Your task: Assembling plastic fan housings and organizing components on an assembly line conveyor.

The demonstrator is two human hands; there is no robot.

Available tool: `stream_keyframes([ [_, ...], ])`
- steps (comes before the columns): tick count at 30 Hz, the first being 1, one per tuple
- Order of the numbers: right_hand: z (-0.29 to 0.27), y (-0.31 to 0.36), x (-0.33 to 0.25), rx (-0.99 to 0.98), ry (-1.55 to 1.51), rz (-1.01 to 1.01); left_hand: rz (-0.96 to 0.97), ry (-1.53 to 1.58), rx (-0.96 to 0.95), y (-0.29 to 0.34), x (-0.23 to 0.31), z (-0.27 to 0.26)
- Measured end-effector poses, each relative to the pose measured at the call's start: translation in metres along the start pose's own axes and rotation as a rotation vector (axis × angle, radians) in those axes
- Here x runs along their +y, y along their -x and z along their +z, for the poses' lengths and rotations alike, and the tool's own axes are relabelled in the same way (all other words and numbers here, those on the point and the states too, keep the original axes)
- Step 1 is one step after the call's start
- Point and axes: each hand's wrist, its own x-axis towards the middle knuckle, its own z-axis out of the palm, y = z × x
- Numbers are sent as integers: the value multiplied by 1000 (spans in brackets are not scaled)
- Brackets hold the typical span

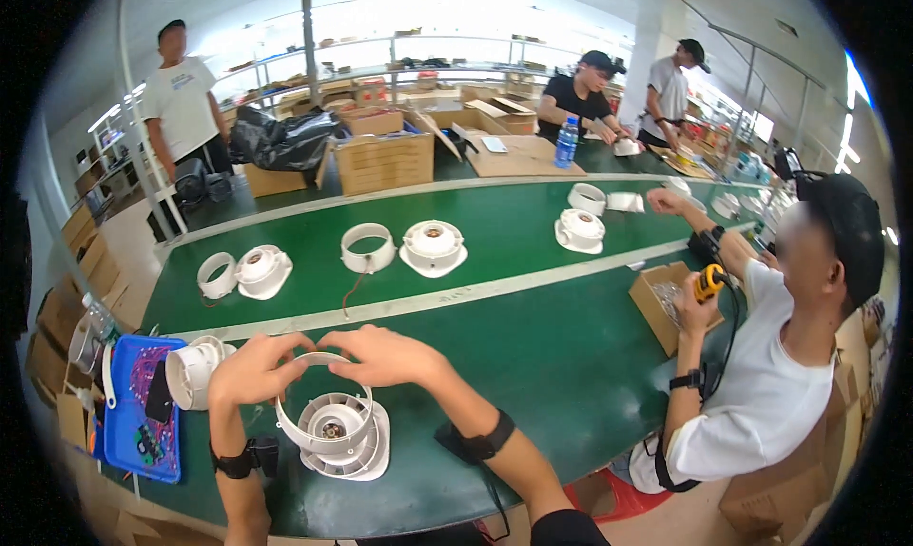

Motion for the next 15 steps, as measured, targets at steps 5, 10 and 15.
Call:
stream_keyframes([
  [5, 6, -12, 14, -4, -288, 153, -9, 158, 335, 7, -6, 13],
  [10, -9, -7, 17, 148, -610, 61, -27, 224, 196, 31, -49, 37],
  [15, -5, -12, 1, 119, -740, 45, 42, 322, -174, 31, -80, 90],
])
